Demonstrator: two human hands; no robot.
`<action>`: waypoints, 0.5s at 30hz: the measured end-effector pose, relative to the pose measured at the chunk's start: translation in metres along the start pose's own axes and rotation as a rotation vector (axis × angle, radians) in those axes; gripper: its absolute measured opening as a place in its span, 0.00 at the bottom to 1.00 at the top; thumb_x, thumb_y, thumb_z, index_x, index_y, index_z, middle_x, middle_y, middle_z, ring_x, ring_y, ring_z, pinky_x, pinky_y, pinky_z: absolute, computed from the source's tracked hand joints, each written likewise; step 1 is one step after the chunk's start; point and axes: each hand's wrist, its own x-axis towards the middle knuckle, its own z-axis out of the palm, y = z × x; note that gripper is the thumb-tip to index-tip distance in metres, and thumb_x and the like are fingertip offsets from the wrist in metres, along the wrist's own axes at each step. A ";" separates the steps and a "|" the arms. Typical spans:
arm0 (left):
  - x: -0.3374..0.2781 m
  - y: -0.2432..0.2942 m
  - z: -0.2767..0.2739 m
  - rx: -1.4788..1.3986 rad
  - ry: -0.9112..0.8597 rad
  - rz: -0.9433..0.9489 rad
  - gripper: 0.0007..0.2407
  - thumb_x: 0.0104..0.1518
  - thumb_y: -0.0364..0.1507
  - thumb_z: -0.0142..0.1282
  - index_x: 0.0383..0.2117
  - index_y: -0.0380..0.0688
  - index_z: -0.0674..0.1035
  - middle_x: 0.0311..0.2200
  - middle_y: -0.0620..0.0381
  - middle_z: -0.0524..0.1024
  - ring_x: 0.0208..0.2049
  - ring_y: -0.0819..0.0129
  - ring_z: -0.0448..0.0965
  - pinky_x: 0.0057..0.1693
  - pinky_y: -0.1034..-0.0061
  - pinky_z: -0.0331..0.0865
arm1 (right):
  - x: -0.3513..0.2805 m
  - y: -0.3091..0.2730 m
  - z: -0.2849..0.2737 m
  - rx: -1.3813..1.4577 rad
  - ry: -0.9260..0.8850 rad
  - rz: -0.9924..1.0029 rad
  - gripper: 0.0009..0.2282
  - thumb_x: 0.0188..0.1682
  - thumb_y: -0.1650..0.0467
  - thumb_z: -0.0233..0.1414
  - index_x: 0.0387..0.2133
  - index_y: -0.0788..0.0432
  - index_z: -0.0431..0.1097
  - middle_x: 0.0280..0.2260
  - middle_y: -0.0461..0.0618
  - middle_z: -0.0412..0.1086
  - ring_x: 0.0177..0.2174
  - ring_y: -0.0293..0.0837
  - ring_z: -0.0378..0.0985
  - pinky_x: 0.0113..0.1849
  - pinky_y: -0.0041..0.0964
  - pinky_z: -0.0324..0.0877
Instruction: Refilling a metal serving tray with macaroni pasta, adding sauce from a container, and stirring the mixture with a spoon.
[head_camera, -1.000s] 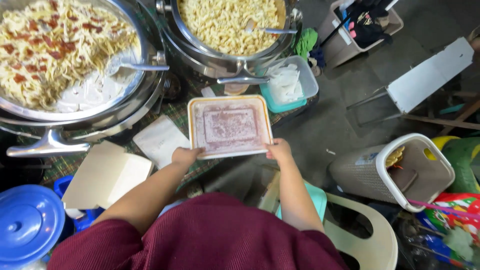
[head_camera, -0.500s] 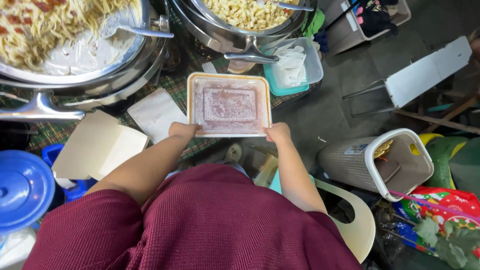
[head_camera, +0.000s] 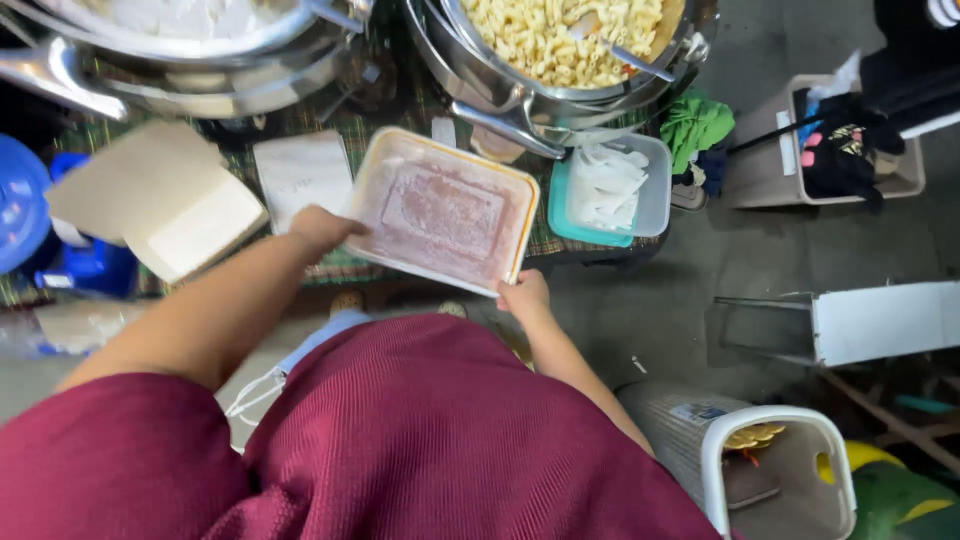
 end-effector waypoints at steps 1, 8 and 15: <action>-0.011 0.002 -0.001 -0.012 0.001 -0.027 0.26 0.50 0.37 0.70 0.48 0.23 0.79 0.47 0.32 0.79 0.49 0.39 0.80 0.49 0.53 0.76 | 0.000 0.002 -0.004 -0.021 -0.020 0.007 0.26 0.45 0.74 0.59 0.54 0.79 0.60 0.35 0.72 0.73 0.27 0.56 0.84 0.30 0.43 0.85; -0.009 0.001 0.007 -0.130 0.124 0.002 0.21 0.51 0.35 0.70 0.43 0.26 0.81 0.35 0.35 0.78 0.29 0.51 0.76 0.36 0.61 0.72 | 0.012 0.003 -0.023 0.166 -0.186 0.018 0.28 0.48 0.73 0.58 0.57 0.80 0.54 0.36 0.68 0.69 0.28 0.50 0.83 0.31 0.39 0.84; -0.005 0.017 0.011 -0.462 0.113 0.076 0.21 0.51 0.31 0.68 0.48 0.27 0.78 0.27 0.42 0.75 0.11 0.74 0.66 0.20 0.79 0.62 | 0.015 0.009 -0.019 0.248 -0.267 0.056 0.24 0.50 0.71 0.58 0.55 0.73 0.57 0.32 0.55 0.62 0.25 0.50 0.82 0.30 0.45 0.85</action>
